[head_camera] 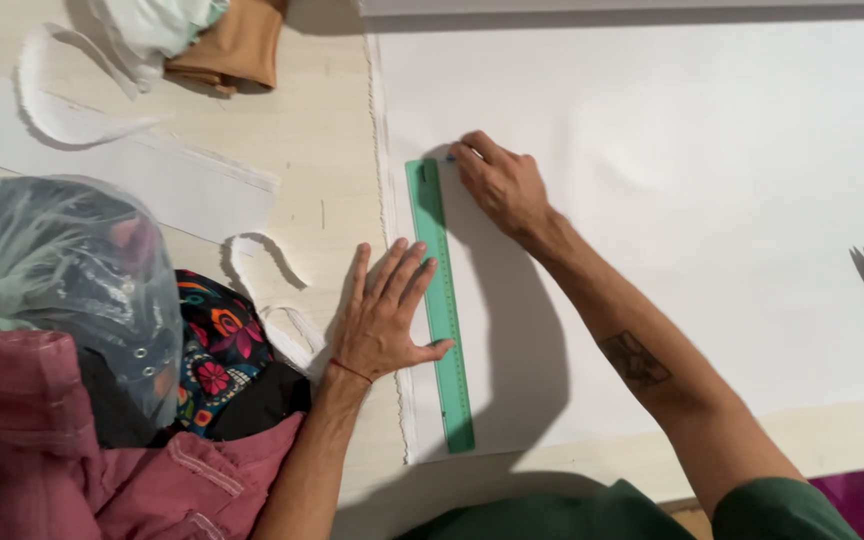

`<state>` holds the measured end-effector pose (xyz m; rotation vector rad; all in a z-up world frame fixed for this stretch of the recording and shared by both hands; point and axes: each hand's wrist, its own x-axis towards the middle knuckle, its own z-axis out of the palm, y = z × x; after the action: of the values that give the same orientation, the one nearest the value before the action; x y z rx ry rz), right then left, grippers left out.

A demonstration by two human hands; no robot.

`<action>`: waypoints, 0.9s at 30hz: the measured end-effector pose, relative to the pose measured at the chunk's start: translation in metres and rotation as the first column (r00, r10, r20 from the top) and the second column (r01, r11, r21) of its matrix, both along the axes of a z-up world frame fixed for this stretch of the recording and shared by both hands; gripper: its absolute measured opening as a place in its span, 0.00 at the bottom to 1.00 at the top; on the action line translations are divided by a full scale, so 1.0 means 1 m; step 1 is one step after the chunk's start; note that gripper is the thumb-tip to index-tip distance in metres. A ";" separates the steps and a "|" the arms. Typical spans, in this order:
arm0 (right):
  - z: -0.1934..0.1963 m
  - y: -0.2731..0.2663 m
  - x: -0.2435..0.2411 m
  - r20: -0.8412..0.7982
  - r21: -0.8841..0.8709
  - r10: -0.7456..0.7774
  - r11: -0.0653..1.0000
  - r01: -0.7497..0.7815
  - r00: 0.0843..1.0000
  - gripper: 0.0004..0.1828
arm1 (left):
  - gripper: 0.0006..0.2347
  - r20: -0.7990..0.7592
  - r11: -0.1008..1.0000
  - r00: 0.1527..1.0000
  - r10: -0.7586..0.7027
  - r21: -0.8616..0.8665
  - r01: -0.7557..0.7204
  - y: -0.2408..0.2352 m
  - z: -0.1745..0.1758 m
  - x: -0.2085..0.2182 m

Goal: Marking a large sheet of material using a ruler and a marking tool for layout

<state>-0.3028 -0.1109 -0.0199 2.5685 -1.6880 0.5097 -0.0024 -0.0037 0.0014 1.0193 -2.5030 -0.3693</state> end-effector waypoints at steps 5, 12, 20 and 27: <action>-0.005 -0.004 0.014 -0.005 -0.008 -0.023 1.000 0.023 1.000 0.10 | 0.51 0.030 1.000 0.999 0.011 -0.021 -0.010 -0.001 0.001 0.001; 0.024 0.017 0.006 0.514 0.058 -0.118 0.993 0.102 0.850 0.06 | 0.49 0.021 0.999 1.000 0.018 -0.046 -0.018 0.006 0.001 0.003; -0.006 0.286 -0.067 0.574 0.246 -0.521 0.846 0.473 0.632 0.04 | 0.49 -0.017 0.999 1.000 0.020 -0.048 -0.021 0.064 -0.010 -0.005; -0.012 0.500 -0.057 0.517 0.500 -0.785 0.600 0.624 0.341 0.10 | 0.53 0.109 0.981 0.981 -0.160 -0.093 0.170 0.096 -0.016 -0.084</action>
<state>-0.3603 0.3895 -0.0319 1.3641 -2.9906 1.3822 -0.0859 0.0921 -0.0144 0.8116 -2.6767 -0.2398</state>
